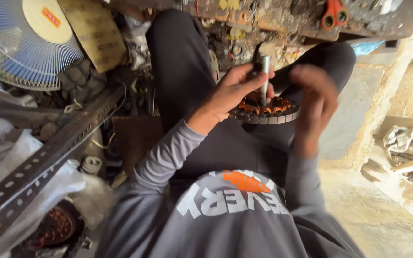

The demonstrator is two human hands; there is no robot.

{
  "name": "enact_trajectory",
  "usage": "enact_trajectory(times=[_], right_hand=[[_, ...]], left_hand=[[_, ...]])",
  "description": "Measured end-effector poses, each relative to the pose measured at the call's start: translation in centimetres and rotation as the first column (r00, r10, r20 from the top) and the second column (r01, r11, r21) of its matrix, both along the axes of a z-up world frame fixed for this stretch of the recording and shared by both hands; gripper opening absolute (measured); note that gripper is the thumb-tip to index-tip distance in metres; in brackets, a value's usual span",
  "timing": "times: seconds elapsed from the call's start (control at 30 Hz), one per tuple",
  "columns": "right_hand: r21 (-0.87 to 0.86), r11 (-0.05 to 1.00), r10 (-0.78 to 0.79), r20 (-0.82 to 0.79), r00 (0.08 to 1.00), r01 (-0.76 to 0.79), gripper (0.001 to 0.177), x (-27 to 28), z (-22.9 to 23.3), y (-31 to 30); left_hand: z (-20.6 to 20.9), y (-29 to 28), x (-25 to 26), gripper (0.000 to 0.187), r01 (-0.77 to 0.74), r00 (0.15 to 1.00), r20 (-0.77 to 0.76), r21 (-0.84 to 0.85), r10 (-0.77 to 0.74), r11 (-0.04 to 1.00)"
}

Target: Repairing a fan motor stator by manipulating coils and connecting wires.

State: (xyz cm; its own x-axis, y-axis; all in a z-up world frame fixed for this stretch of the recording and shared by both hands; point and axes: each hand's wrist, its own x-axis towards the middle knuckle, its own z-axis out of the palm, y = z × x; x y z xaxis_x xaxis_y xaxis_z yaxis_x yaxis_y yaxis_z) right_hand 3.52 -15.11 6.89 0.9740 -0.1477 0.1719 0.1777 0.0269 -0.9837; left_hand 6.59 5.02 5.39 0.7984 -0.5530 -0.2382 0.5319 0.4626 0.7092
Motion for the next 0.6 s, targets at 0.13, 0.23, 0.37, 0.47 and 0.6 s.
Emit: enact_trajectory(times=[0.13, 0.23, 0.37, 0.47, 0.6], right_hand=[[-0.051, 0.998, 0.039, -0.105, 0.994, -0.045, 0.073, -4.7, 3.4, 2.9], [0.088, 0.996, 0.043, -0.172, 0.984, -0.028, 0.068, -5.7, 0.7, 2.1], [0.478, 0.878, 0.112, -0.191, 0.975, -0.007, 0.06, -6.3, -2.8, 1.8], [0.703, 0.711, 0.165, -0.193, 0.967, 0.019, 0.056, -7.4, -5.5, 1.6], [0.788, 0.615, 0.212, -0.128, 0.969, -0.03, 0.057, -8.4, -6.3, 1.9]], left_hand=[[-1.3, -1.2, -0.9, 0.046, 0.035, 0.997, -0.071, 0.045, -0.031, 0.998], [-0.3, -0.8, -1.4, 0.063, 0.088, 0.995, -0.06, 0.076, -0.083, 0.993], [1.6, 1.1, -2.3, 0.094, 0.054, 0.967, 0.238, 0.148, -0.088, 0.988], [2.1, 1.4, -3.2, 0.101, -0.071, 0.824, 0.564, 0.2, -0.056, 0.977], [-0.4, 0.1, -6.8, 0.073, -0.264, 0.831, 0.557, 0.425, -0.02, 0.866]])
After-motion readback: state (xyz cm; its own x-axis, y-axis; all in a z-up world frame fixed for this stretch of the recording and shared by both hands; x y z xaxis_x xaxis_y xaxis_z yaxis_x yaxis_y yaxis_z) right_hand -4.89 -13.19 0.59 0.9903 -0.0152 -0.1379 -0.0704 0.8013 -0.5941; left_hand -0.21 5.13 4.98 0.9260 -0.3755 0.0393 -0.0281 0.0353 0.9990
